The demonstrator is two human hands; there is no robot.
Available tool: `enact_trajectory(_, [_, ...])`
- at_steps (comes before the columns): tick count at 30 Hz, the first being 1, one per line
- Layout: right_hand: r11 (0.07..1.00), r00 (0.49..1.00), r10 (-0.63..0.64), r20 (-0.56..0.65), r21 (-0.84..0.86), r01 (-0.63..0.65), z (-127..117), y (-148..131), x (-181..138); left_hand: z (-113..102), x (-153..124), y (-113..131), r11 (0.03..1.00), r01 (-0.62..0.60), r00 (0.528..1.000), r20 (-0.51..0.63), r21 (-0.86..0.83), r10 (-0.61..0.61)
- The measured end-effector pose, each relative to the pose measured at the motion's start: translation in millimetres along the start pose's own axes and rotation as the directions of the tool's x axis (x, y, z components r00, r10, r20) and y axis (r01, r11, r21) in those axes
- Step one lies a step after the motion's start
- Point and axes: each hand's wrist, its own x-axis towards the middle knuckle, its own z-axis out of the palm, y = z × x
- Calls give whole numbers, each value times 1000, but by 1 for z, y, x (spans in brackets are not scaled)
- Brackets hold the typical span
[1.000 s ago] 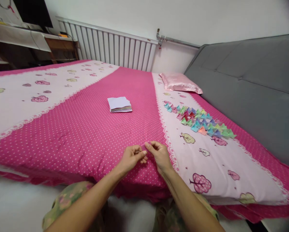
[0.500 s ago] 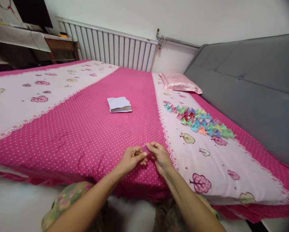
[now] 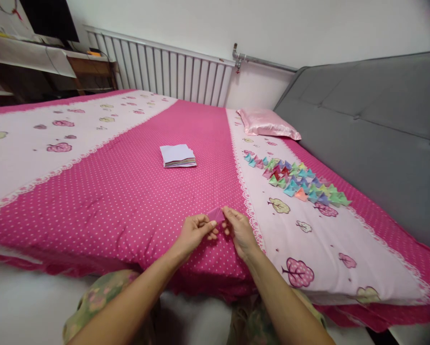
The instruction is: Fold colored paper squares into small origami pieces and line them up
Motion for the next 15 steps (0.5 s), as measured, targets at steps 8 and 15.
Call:
enact_trajectory(8, [990, 989, -134, -65, -61, 130, 3, -5, -4, -1, 2, -4, 988, -75, 997, 18, 136, 73])
enact_trajectory(15, [902, 945, -324, -51, -318, 292, 0, -1, -2, -4, -3, 0, 934, -179, 980, -24, 308, 196])
